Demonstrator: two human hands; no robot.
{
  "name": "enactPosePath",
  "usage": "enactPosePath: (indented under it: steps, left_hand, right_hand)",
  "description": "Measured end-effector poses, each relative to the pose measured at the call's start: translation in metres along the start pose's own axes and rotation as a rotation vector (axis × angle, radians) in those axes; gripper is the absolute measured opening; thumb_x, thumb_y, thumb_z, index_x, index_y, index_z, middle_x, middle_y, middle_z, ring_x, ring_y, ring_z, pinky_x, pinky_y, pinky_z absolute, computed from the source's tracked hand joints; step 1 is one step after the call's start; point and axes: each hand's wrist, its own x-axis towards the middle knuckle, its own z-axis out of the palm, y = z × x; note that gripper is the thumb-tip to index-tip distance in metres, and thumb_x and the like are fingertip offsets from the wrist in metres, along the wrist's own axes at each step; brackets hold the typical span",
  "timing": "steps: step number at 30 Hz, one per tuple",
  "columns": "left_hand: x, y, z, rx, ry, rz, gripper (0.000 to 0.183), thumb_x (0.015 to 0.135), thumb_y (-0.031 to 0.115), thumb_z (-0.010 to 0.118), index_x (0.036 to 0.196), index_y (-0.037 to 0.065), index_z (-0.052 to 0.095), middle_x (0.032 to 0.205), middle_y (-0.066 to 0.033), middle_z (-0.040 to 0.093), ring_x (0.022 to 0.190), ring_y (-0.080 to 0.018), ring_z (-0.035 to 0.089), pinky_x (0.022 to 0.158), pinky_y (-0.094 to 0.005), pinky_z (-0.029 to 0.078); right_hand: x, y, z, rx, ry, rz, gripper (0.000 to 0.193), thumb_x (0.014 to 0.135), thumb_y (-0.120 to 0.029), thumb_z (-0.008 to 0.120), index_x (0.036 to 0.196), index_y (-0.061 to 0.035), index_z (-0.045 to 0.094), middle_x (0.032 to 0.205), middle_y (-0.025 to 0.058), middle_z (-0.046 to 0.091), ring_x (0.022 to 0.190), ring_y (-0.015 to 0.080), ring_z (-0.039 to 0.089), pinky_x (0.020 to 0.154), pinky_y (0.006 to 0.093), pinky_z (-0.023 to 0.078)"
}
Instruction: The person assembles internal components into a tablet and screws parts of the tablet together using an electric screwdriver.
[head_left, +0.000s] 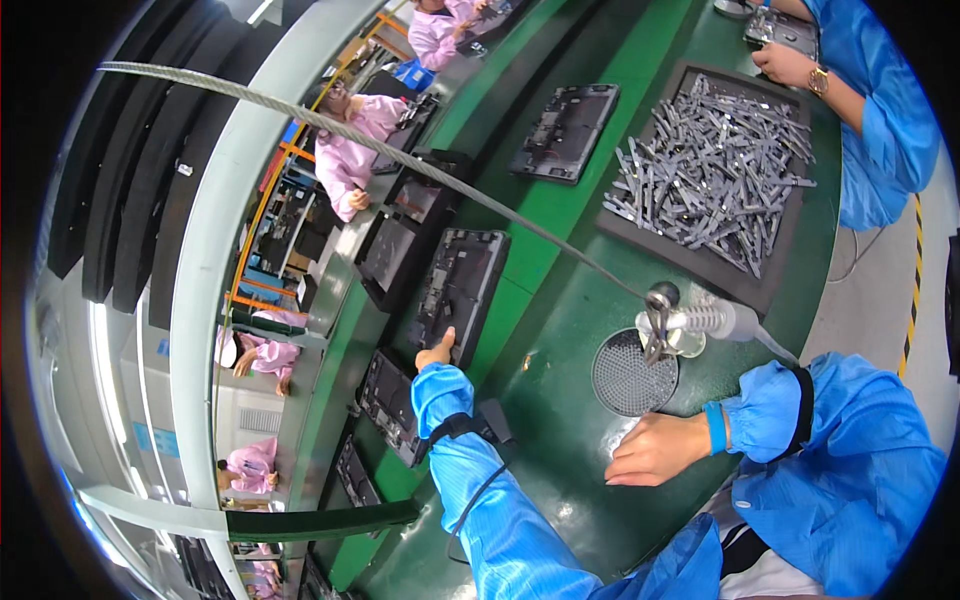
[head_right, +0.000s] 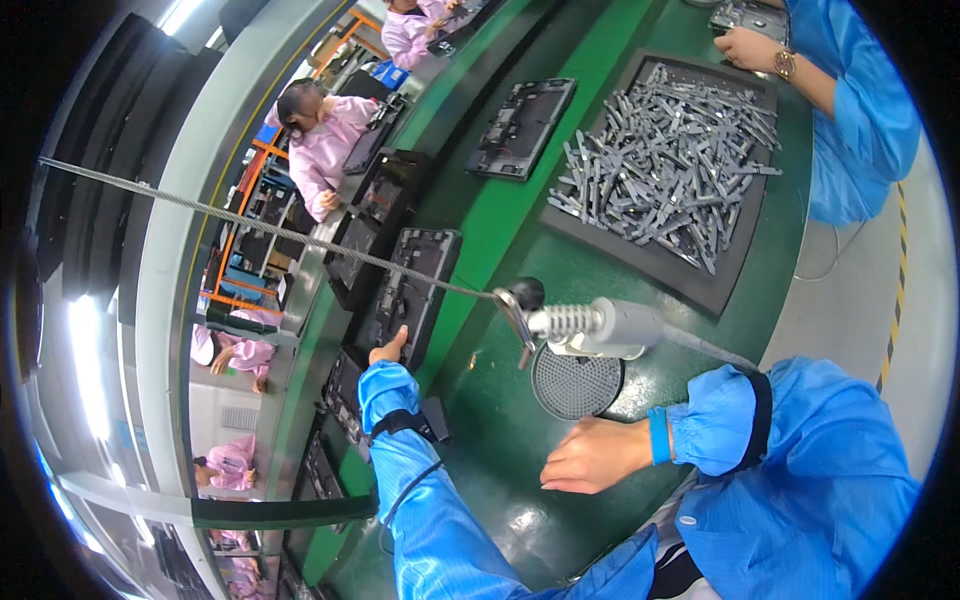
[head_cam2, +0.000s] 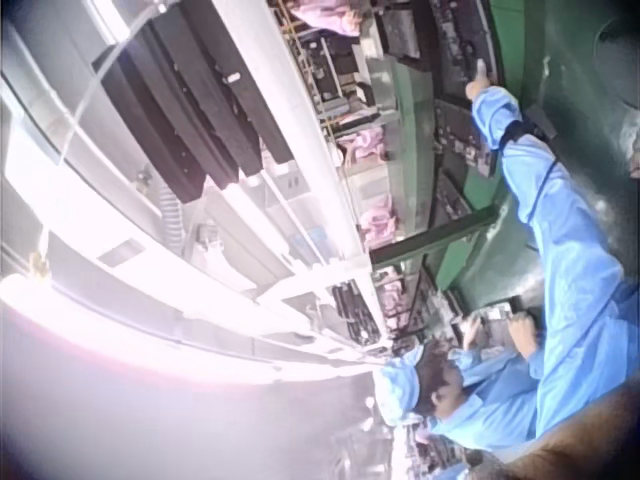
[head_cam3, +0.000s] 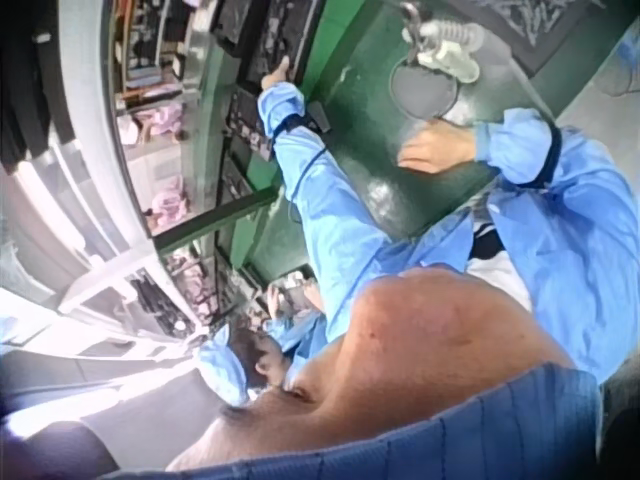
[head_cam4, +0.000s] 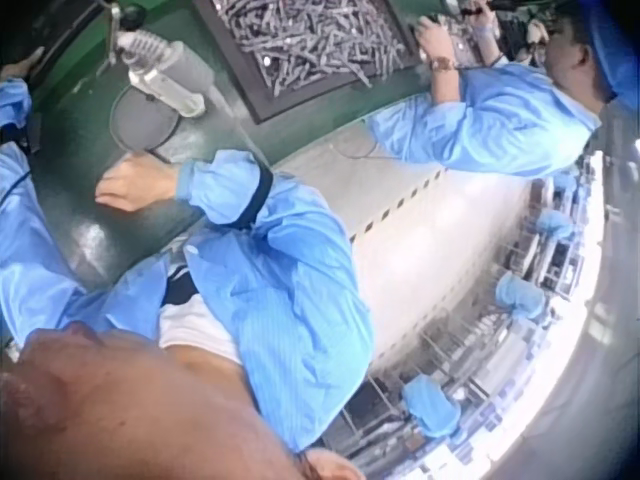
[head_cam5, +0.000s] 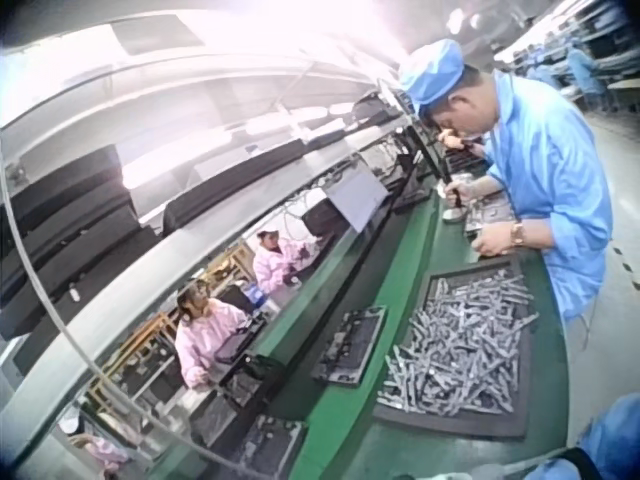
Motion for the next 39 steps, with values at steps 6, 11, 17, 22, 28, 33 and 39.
enactPosePath:
  steps: [6,11,17,22,28,33,39]
  left_hand:
    - [-0.025,0.001,-0.013,-0.941,-0.216,-0.161,0.045,0.073,0.049,0.075,0.084,0.006,0.065,0.072,-0.0055,0.063,0.051,-0.0172,0.053,0.040,-0.0305,0.033]
    - [-0.100,-0.018,-0.016,-1.445,-0.295,-0.117,0.023,0.085,0.035,0.065,0.093,0.013,0.062,0.080,-0.0007,0.065,0.064,-0.0154,0.058,0.047,-0.0288,0.039]
    - [-0.269,-0.056,0.019,-1.524,-0.158,-0.089,0.033,0.089,0.037,0.062,0.096,0.005,0.061,0.083,-0.0044,0.064,0.068,-0.0150,0.059,0.051,-0.0307,0.040]
    - [-0.388,-0.103,0.055,-1.595,-0.399,-0.112,0.030,0.094,0.029,0.054,0.107,0.002,0.054,0.092,-0.0072,0.063,0.075,-0.0158,0.062,0.057,-0.0273,0.049]
    - [-0.449,-0.152,0.044,-1.107,-0.560,0.127,0.025,0.091,0.015,0.059,0.110,-0.002,0.058,0.089,-0.0098,0.066,0.069,-0.0145,0.061,0.055,-0.0237,0.046]
    - [-0.442,-0.192,0.052,-0.414,0.567,0.506,0.045,0.063,0.015,0.080,0.096,-0.001,0.054,0.076,-0.0094,0.051,0.063,-0.0220,0.047,0.058,-0.0312,0.041]
    - [-0.441,-0.182,0.056,-0.310,0.558,0.357,0.076,0.055,0.029,0.088,0.115,-0.001,0.053,0.095,-0.0141,0.058,0.086,-0.0303,0.057,0.075,-0.0389,0.048]
  right_hand:
    - [-0.018,0.019,0.018,0.061,0.059,-0.072,0.012,0.086,-0.018,0.060,0.082,-0.0070,0.063,0.064,0.0050,0.059,0.057,0.0236,0.060,0.050,0.0348,0.049]
    - [-0.018,0.013,0.015,0.088,0.084,-0.045,0.011,0.084,-0.017,0.063,0.088,-0.0064,0.066,0.071,0.0061,0.065,0.059,0.0234,0.062,0.052,0.0334,0.051]
    - [-0.011,0.002,0.018,0.428,0.032,0.467,0.032,0.089,-0.022,0.062,0.111,0.0010,0.060,0.079,0.0095,0.068,0.060,0.0171,0.065,0.055,0.0277,0.053]
    - [-0.002,-0.008,0.039,0.836,-0.037,0.894,0.084,0.091,-0.023,0.060,0.145,0.0026,0.001,0.119,0.0168,0.056,0.091,0.0178,0.063,0.070,0.0288,0.055]
    - [-0.009,0.010,0.029,0.424,-0.206,0.672,0.080,0.076,-0.017,0.068,0.140,0.0080,0.026,0.095,0.0212,0.065,0.077,0.0231,0.064,0.069,0.0323,0.050]
    - [0.005,-0.013,0.015,-0.110,-0.269,0.526,0.061,0.076,-0.022,0.069,0.125,0.0083,0.048,0.099,0.0189,0.062,0.078,0.0355,0.061,0.075,0.0402,0.050]
    - [0.026,-0.023,0.035,-0.471,-0.291,0.083,0.028,0.078,-0.018,0.067,0.103,-0.0070,0.063,0.103,0.0092,0.057,0.089,0.0273,0.059,0.075,0.0386,0.050]
